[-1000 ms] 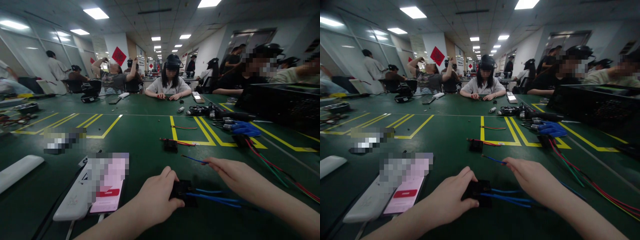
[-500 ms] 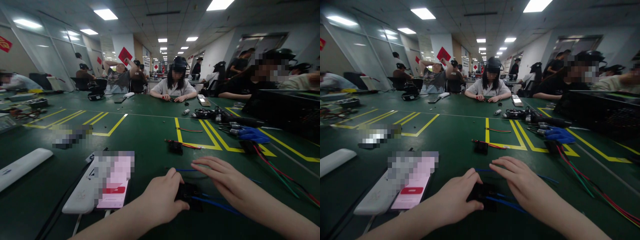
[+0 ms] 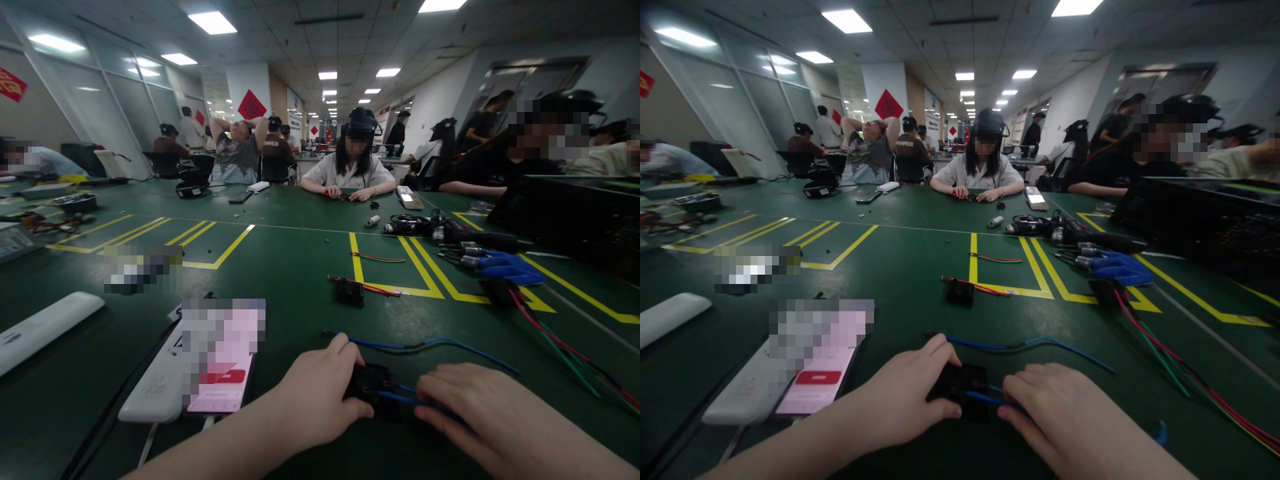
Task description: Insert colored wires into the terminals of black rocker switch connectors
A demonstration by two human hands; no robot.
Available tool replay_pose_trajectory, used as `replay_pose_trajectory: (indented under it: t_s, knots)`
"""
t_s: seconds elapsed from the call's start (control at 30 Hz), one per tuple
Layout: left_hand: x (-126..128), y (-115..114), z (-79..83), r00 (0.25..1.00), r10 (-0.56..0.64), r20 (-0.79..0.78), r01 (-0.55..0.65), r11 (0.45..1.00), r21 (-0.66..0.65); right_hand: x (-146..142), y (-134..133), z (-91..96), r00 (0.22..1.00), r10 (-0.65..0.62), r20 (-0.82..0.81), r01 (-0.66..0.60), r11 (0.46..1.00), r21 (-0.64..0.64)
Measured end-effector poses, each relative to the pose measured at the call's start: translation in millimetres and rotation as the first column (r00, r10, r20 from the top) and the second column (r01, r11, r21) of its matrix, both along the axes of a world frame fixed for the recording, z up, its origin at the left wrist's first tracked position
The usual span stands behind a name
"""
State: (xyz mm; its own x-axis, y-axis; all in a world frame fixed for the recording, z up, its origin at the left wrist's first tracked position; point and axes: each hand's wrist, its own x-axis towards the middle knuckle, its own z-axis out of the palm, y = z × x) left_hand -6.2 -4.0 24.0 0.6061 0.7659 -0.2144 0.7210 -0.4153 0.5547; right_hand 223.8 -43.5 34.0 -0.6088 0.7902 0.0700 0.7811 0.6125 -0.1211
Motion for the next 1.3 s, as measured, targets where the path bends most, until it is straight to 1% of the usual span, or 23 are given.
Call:
replay_pose_trajectory:
  t_s: [0.07, 0.13, 0.23, 0.3, 0.33, 0.4, 0.5, 0.63, 0.73, 0.8, 0.9, 1.03, 1.13, 1.2, 1.3]
  knots:
    - [0.5, 0.3, 0.9, 1.0, 0.001, -0.001, -0.001, 1.0, -0.006, -0.5, -1.2, -2.6, 0.998, 0.038, 0.05, -0.042, 0.996, 0.076]
    - [0.9, 0.6, 0.9, 1.0, 0.006, 0.009, -0.006, 1.0, -0.001, -0.8, -2.9, -2.5, 0.991, 0.091, 0.102, -0.111, 0.97, 0.217]
    - [0.6, 1.0, -1.1, 1.0, 0.007, 0.017, -0.007, 1.0, 0.016, -1.3, -5.9, -0.3, 0.977, 0.135, 0.163, -0.195, 0.875, 0.442]
    - [-0.1, 0.9, -2.3, 1.0, 0.003, 0.017, -0.003, 1.0, 0.021, -1.8, -8.3, 0.4, 0.975, 0.135, 0.177, -0.209, 0.828, 0.521]
    - [-0.4, 0.7, -2.6, 1.0, 0.002, 0.016, -0.002, 1.0, 0.02, -2.0, -9.6, 0.3, 0.977, 0.132, 0.169, -0.204, 0.817, 0.539]
    - [-1.0, 0.3, -2.1, 1.0, 0.008, 0.012, -0.008, 1.0, 0.02, -2.6, -12.1, -1.0, 0.983, 0.122, 0.134, -0.177, 0.819, 0.546]
    - [-0.9, -0.4, 0.6, 1.0, 0.013, 0.004, -0.013, 1.0, 0.019, -3.6, -15.8, -4.6, 0.988, 0.117, 0.099, -0.152, 0.84, 0.521]
    - [-0.2, -1.4, 3.2, 1.0, 0.007, -0.004, -0.007, 1.0, 0.004, -5.4, -20.3, -13.0, 0.986, 0.119, 0.113, -0.158, 0.879, 0.45]
    - [0.0, -1.6, 3.8, 1.0, 0.01, -0.013, -0.01, 1.0, -0.004, -6.5, -22.5, -20.8, 0.986, 0.09, 0.139, -0.138, 0.91, 0.39]
    - [0.2, -1.5, 4.7, 1.0, 0.012, -0.015, -0.012, 1.0, -0.008, -7.0, -22.7, -22.9, 0.984, 0.082, 0.161, -0.137, 0.917, 0.373]
    - [0.4, -1.5, 6.7, 1.0, 0.012, -0.022, -0.012, 1.0, -0.013, -7.3, -20.9, -16.5, 0.98, 0.103, 0.171, -0.163, 0.906, 0.39]
    - [0.6, -1.5, 8.1, 0.999, 0.003, -0.035, -0.003, 1.0, -0.007, -7.6, -18.1, -1.2, 0.979, 0.121, 0.165, -0.188, 0.85, 0.493]
    - [0.5, -1.5, 7.8, 0.999, 0.003, -0.035, -0.004, 1.0, -0.014, -7.1, -18.2, -0.8, 0.984, 0.108, 0.143, -0.169, 0.828, 0.535]
    - [0.5, -1.5, 7.4, 0.999, 0.004, -0.035, -0.004, 1.0, -0.016, -6.0, -18.6, -7.0, 0.988, 0.097, 0.117, -0.144, 0.845, 0.515]
    - [0.4, -1.3, 6.5, 1.0, 0.006, -0.03, -0.006, 1.0, -0.012, -3.4, -18.2, -17.7, 0.99, 0.089, 0.107, -0.125, 0.91, 0.395]
